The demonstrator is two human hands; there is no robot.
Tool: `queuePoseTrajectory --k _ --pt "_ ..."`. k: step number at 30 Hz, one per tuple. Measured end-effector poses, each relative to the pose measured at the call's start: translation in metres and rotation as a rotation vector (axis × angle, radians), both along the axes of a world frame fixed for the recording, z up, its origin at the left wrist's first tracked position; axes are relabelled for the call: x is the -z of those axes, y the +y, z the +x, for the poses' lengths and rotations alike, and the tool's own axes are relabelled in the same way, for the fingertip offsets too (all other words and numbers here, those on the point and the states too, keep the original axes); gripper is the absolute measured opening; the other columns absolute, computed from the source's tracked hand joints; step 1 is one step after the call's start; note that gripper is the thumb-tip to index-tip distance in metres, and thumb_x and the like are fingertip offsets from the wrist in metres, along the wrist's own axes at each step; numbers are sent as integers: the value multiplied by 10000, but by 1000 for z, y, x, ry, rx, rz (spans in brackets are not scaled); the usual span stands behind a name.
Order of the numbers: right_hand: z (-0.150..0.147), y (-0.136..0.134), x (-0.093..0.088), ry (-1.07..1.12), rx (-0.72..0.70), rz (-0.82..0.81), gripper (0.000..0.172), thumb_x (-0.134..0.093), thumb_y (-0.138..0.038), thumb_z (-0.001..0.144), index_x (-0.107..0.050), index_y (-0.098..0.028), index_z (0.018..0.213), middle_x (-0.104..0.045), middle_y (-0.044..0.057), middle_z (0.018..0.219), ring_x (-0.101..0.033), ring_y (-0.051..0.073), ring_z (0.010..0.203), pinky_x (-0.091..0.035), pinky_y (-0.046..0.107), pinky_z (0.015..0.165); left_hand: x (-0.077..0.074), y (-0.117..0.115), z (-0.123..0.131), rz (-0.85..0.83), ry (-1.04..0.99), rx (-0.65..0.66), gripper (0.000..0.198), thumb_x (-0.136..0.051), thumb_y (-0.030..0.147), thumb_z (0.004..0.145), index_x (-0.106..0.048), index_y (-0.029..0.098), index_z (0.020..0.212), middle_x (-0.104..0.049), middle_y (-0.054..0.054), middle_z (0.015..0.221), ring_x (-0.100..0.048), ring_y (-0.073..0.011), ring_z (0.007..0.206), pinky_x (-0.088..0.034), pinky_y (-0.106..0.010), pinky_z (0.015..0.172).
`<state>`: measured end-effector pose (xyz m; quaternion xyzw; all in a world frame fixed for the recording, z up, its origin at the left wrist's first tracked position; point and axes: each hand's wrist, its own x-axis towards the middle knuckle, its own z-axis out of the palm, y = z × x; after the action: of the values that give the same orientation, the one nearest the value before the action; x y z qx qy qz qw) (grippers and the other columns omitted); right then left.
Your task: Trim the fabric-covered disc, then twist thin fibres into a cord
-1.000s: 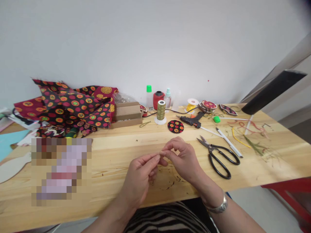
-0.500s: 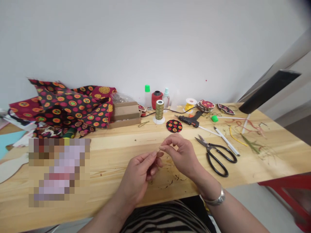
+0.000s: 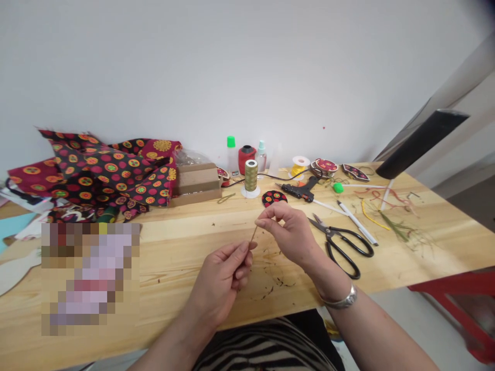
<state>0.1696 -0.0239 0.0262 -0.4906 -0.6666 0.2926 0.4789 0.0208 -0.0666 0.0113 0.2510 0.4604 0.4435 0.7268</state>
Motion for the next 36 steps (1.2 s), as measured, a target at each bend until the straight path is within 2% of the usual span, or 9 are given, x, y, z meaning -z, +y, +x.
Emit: queuePoseTrajectory --k 9,14,16,19,22,25,27,32,36 --pt "5 12 -9 2 4 56 153 -619 -193 751 -606 -200 599 -623 -14 635 -522 145 665 -390 298 666 3 -2 1 28 48 8 255 -750 310 641 -714 114 801 -501 34 543 -318 -16 417 -202 -156 393" --pt "5 17 -13 23 -10 56 137 -624 -200 747 -612 -201 611 -632 -14 666 -535 145 683 -388 302 691 2 -2 0 117 175 20 240 -747 311 635 -725 141 804 -554 15 524 -378 -50 443 -231 -178 411" --pt "4 17 -14 32 -24 58 135 -624 -202 749 -612 -197 615 -631 -14 673 -536 142 684 -388 302 698 1 -2 0 175 244 30 181 -734 309 650 -731 152 741 -584 4 533 -437 -75 491 -300 -187 458" --pt "1 17 -17 34 -48 48 139 -621 -200 752 -604 -194 614 -618 -17 664 -531 136 678 -391 297 696 -1 -1 -2 259 314 55 135 -710 297 678 -728 171 632 -637 -14 571 -537 -127 609 -407 -231 635" --pt "-3 17 -19 40 -82 24 145 -617 -192 750 -600 -193 606 -607 -20 648 -526 131 665 -392 289 680 -2 -2 -4 286 323 63 94 -699 280 691 -752 202 689 -713 -53 823 -590 -191 844 -412 -282 801" --pt "-4 20 -16 73 -101 -32 140 -615 -198 747 -609 -187 608 -612 -17 646 -536 133 659 -398 280 659 0 -2 -5 310 275 35 77 -709 263 682 -758 224 727 -618 -56 1180 -480 -222 1125 -352 -292 916" --pt "-2 24 -9 62 -103 -89 148 -592 -223 767 -633 -185 630 -634 -6 667 -557 145 669 -407 284 654 0 0 -6 313 224 -12 56 -720 251 670 -756 229 707 -551 -41 1274 -404 -218 1202 -313 -285 951" --pt "8 23 10 -143 44 -102 150 -565 -191 778 -715 -197 777 -705 53 839 -609 213 815 -414 353 767 -2 6 -8 247 114 -150 56 -743 210 630 -746 182 679 -522 -61 1301 -397 -211 1183 -376 -247 817" --pt "-1 2 10 57 13 -231 146 -596 -258 773 -721 -200 729 -716 39 755 -632 197 745 -450 329 729 -7 10 -9 135 13 -242 138 -776 188 578 -745 162 710 -549 -61 1229 -506 -130 881 -384 -210 612"
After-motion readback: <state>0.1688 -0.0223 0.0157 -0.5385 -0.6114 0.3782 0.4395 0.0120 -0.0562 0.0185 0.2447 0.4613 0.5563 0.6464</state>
